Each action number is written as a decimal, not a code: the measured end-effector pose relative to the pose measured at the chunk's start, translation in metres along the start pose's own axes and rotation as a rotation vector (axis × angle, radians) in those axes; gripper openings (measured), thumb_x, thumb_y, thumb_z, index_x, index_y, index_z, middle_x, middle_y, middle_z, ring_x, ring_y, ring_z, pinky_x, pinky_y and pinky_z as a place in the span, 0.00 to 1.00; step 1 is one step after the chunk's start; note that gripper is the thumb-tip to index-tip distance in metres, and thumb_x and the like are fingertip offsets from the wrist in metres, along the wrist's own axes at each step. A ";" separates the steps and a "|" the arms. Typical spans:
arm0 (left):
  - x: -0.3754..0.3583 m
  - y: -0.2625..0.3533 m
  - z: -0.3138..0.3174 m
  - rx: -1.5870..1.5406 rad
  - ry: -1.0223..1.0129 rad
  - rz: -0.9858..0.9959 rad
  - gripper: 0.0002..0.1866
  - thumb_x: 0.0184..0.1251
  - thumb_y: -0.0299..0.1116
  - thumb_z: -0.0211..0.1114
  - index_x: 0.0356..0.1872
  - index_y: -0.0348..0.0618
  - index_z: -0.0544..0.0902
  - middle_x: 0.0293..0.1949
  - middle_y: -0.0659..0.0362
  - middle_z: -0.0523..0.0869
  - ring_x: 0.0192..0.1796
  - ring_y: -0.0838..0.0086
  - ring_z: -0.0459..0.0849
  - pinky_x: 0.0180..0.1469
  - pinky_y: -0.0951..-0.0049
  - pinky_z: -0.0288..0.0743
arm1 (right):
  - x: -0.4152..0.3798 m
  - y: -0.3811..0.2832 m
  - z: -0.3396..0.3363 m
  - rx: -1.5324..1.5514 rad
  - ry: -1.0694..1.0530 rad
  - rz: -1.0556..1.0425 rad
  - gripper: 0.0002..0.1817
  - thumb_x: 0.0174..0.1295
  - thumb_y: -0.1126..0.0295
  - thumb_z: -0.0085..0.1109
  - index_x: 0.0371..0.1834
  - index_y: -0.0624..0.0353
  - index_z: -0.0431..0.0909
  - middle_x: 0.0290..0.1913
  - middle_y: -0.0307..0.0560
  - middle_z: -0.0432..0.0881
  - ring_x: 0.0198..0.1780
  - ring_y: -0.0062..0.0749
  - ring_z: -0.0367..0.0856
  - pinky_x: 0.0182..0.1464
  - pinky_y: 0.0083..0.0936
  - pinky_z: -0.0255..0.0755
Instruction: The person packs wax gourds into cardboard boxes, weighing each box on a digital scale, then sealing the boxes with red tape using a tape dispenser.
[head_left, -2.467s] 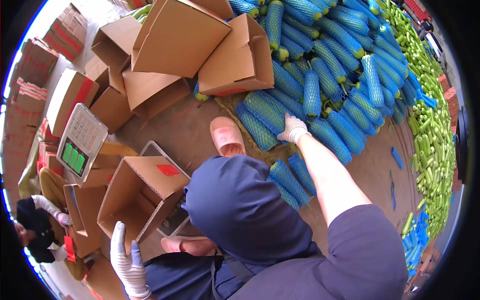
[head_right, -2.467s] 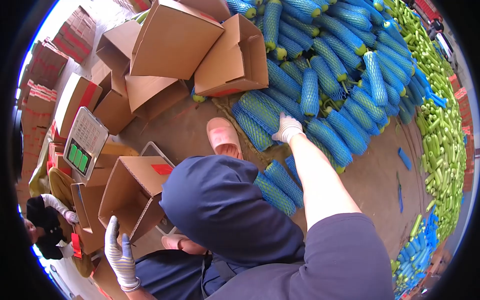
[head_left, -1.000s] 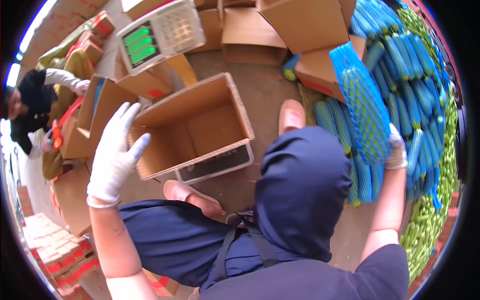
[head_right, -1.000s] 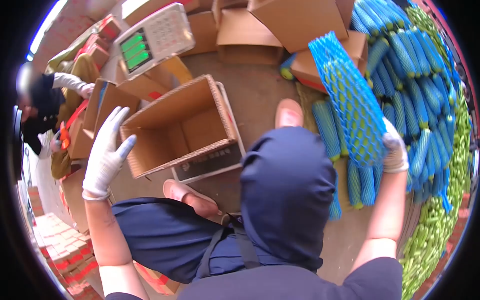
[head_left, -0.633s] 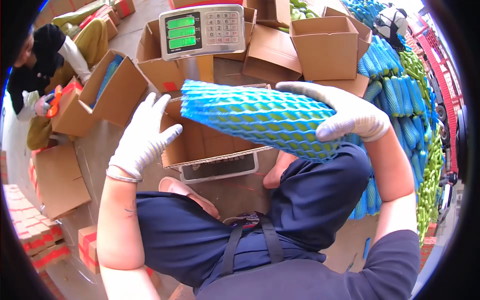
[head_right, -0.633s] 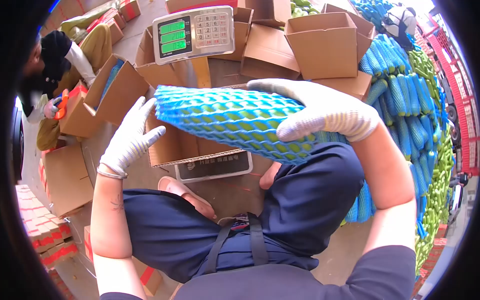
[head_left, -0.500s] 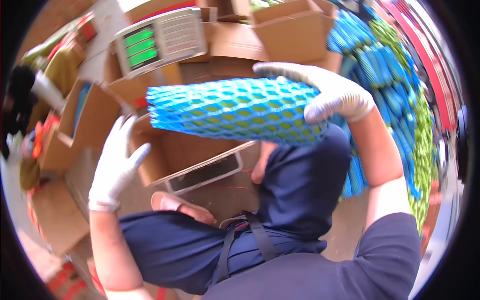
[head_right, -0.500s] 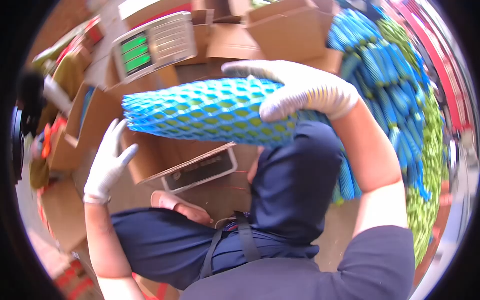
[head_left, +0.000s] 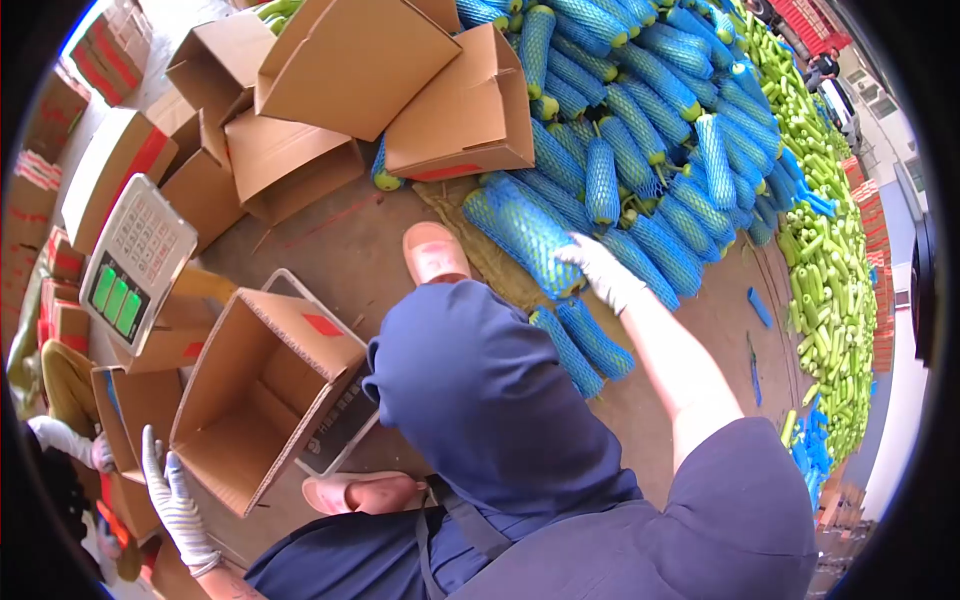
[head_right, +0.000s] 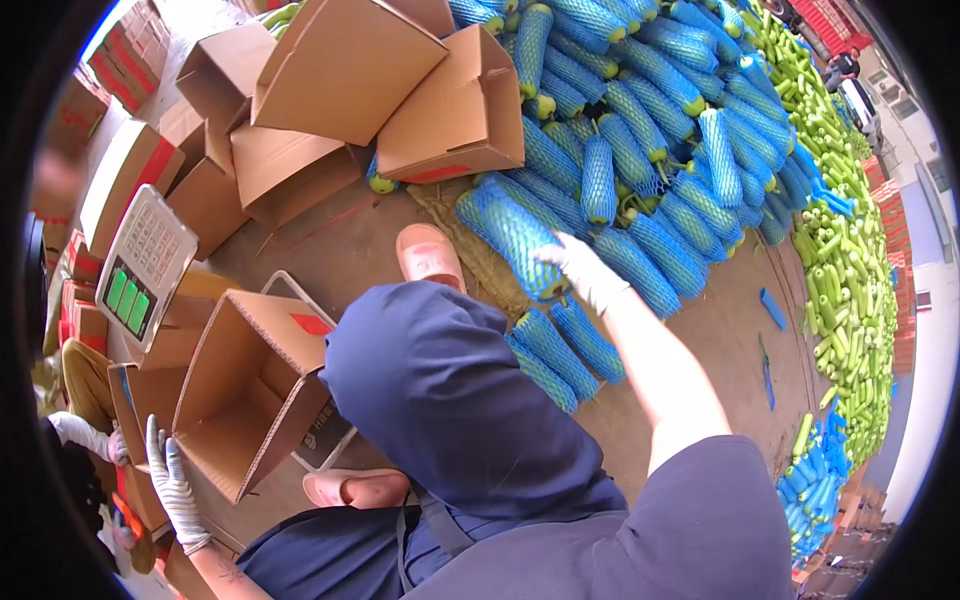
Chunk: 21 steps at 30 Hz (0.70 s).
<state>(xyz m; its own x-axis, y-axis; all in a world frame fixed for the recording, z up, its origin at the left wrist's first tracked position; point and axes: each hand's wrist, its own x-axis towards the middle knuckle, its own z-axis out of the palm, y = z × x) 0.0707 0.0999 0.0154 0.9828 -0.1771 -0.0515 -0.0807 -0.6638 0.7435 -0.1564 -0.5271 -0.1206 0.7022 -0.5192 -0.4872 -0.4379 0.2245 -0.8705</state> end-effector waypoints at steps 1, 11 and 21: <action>0.003 0.000 0.002 0.040 0.020 0.026 0.27 0.82 0.35 0.53 0.77 0.43 0.65 0.73 0.57 0.69 0.73 0.66 0.67 0.75 0.68 0.57 | 0.020 0.037 -0.010 -0.055 0.008 0.015 0.43 0.54 0.56 0.72 0.70 0.68 0.68 0.58 0.53 0.82 0.56 0.34 0.81 0.60 0.31 0.74; 0.010 0.014 0.023 0.143 0.072 0.081 0.26 0.83 0.33 0.52 0.78 0.44 0.64 0.73 0.55 0.69 0.72 0.68 0.70 0.73 0.69 0.60 | 0.045 0.096 0.037 -0.882 0.103 -0.164 0.49 0.50 0.51 0.74 0.74 0.60 0.65 0.66 0.64 0.75 0.67 0.53 0.75 0.68 0.38 0.69; 0.002 -0.012 -0.011 0.321 -0.042 0.100 0.27 0.81 0.28 0.53 0.77 0.38 0.62 0.70 0.57 0.72 0.69 0.72 0.72 0.70 0.75 0.63 | 0.102 0.027 -0.074 -0.928 0.859 -0.324 0.48 0.47 0.52 0.77 0.69 0.65 0.66 0.68 0.64 0.72 0.69 0.56 0.70 0.72 0.44 0.64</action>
<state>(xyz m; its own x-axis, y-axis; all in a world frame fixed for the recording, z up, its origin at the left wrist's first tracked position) 0.0750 0.1152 0.0136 0.9604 -0.2778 -0.0212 -0.2306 -0.8355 0.4988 -0.1377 -0.6347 -0.1890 0.4187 -0.8773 0.2345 -0.7814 -0.4796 -0.3992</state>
